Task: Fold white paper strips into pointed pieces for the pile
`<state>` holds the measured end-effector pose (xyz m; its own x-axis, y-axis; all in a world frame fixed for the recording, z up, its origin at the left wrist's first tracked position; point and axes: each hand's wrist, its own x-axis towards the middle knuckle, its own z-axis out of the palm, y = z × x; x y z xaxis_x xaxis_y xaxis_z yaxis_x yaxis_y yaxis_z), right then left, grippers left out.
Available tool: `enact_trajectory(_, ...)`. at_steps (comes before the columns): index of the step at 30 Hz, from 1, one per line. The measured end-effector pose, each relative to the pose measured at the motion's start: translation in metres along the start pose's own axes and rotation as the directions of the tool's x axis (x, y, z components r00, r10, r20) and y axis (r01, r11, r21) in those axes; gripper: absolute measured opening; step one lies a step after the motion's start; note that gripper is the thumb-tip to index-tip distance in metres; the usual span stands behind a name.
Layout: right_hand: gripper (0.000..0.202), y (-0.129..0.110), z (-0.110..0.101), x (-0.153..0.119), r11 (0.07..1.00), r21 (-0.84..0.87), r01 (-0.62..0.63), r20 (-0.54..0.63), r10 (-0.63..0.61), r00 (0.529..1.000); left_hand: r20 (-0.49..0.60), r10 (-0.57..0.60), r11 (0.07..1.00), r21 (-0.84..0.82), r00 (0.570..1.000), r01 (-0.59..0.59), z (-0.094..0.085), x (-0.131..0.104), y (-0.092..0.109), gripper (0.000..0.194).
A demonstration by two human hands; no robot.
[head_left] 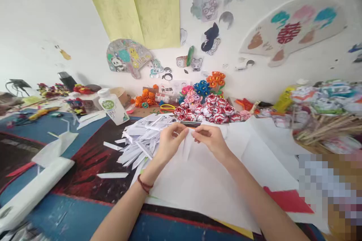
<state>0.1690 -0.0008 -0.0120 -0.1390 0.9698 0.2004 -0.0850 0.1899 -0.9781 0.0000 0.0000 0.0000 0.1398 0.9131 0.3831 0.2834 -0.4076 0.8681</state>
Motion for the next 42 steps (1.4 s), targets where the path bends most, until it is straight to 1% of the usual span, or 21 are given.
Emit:
enact_trajectory(5, 0.021, -0.0016, 0.0018, 0.0006, 0.999, 0.036, -0.007, 0.026, 0.006, 1.000, 0.006, -0.006, 1.000, 0.026, 1.000, 0.006, 0.0010, 0.0001, 0.0044, 0.014)
enact_trajectory(8, 0.020, -0.0037, -0.0001, -0.0009, 0.998, 0.060, -0.016, 0.058, 0.012, 0.998, 0.048, -0.012, 1.000, 0.003, 0.999, 0.012, 0.0006, -0.0006, 0.0074, 0.015)
enact_trajectory(10, 0.020, -0.0050, -0.0010, -0.0019, 0.997, 0.070, -0.013, 0.076, 0.008, 0.997, 0.068, 0.004, 1.000, -0.015, 0.998, -0.003, -0.0001, -0.0013, 0.0092, 0.016)
enact_trajectory(14, 0.020, -0.0059, -0.0004, -0.0030, 0.997, 0.072, -0.011, 0.100, 0.004, 0.995, 0.064, 0.028, 1.000, -0.014, 0.998, -0.027, -0.0007, -0.0027, 0.0100, 0.016)
enact_trajectory(17, 0.021, -0.0055, -0.0002, -0.0032, 0.996, 0.085, -0.002, 0.068, -0.004, 0.998, 0.064, -0.004, 0.999, -0.033, 0.998, 0.007, 0.0005, -0.0027, 0.0082, 0.018)
enact_trajectory(20, 0.021, -0.0054, -0.0006, -0.0032, 0.995, 0.095, 0.020, 0.033, -0.023, 0.999, 0.092, -0.025, 0.999, -0.045, 0.995, 0.029, 0.0020, -0.0028, 0.0073, 0.019)
enact_trajectory(22, 0.021, -0.0054, -0.0004, -0.0031, 0.994, 0.104, 0.024, 0.026, -0.027, 0.999, 0.096, -0.008, 0.999, -0.049, 0.995, 0.012, 0.0029, -0.0032, 0.0074, 0.019)
enact_trajectory(25, 0.020, -0.0057, 0.0000, -0.0029, 0.993, 0.115, 0.024, 0.032, -0.028, 0.999, 0.072, 0.024, 0.998, -0.059, 0.997, -0.020, 0.0041, -0.0041, 0.0073, 0.018)
enact_trajectory(30, 0.018, -0.0084, -0.0023, -0.0026, 0.990, 0.122, 0.064, 0.004, -0.065, 0.998, 0.074, 0.016, 0.998, -0.068, 0.997, -0.011, 0.0054, -0.0042, 0.0064, 0.018)
enact_trajectory(36, 0.017, -0.0077, -0.0013, -0.0028, 0.988, 0.135, 0.076, -0.006, -0.075, 0.997, 0.074, 0.075, 0.997, -0.013, 0.994, -0.074, 0.0029, -0.0034, 0.0073, 0.018)
enact_trajectory(42, 0.017, -0.0055, -0.0020, -0.0005, 0.982, 0.171, 0.077, -0.042, -0.070, 0.997, 0.110, 0.052, 0.999, 0.008, 0.993, -0.053, 0.0038, -0.0035, 0.0101, 0.021)
